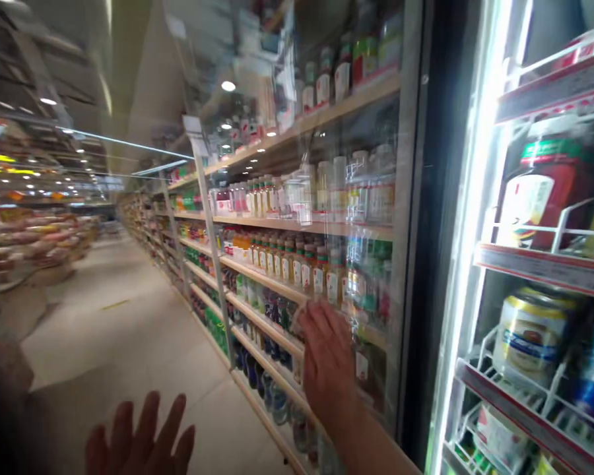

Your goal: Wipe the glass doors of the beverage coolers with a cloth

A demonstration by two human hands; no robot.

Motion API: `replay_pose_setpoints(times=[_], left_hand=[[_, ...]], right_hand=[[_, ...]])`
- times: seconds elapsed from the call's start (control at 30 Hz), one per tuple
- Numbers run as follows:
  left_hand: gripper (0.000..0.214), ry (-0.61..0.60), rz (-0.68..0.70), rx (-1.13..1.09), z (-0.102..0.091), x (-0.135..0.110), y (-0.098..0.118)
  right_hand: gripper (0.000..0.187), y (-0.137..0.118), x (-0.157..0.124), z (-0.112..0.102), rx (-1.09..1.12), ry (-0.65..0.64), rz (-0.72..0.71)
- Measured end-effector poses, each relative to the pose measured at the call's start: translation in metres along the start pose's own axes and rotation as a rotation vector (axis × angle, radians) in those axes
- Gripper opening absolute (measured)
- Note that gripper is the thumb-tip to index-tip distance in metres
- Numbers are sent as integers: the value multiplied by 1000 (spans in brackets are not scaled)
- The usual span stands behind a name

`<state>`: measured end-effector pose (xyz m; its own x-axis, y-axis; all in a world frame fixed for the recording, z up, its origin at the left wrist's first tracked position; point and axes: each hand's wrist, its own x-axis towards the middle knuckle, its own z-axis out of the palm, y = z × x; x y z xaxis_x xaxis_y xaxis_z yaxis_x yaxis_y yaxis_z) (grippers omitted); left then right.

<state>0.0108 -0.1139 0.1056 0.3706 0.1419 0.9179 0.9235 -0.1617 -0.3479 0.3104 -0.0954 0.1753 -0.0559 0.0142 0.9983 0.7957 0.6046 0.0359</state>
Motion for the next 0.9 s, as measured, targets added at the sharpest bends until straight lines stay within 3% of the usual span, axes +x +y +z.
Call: replay_pose_setpoints(times=[0.17, 0.23, 0.33, 0.37, 0.4, 0.5, 0.57, 0.6, 0.77, 0.8, 0.9], left_hand=[[77, -5, -70, -56, -3, 3, 11], [74, 6, -111, -104, 4, 3, 10], [74, 14, -130, -145, 18, 0, 7], [75, 12, -122, -148, 24, -1, 5], [77, 16, -115, -153, 29, -1, 3], [78, 94, -88, -158, 46, 16, -10], [74, 178, -89, -138, 52, 51, -22], [72, 209, -112, -118, 53, 76, -28], [54, 307, -240, -165, 31, 228, -53], [55, 303, -263, -173, 26, 255, -57], [59, 250, -305, -198, 18, 312, -66]], right_hand=[[52, 2, 33, -2, 62, -229, -401], [55, 17, 49, -7, 41, -192, -309], [55, 31, 63, -5, -45, 70, 38], [55, 29, 63, -1, -62, 100, 72], [56, 25, 60, 5, -74, 66, 41], [56, 7, 52, 25, -68, -216, -271], [54, 7, 62, 33, -73, -288, -390], [53, 12, 73, 34, -82, -264, -385], [49, 51, 123, 27, -120, 116, -31], [52, 55, 122, 26, -130, 113, -44], [61, 62, 107, 19, -110, -122, -300]])
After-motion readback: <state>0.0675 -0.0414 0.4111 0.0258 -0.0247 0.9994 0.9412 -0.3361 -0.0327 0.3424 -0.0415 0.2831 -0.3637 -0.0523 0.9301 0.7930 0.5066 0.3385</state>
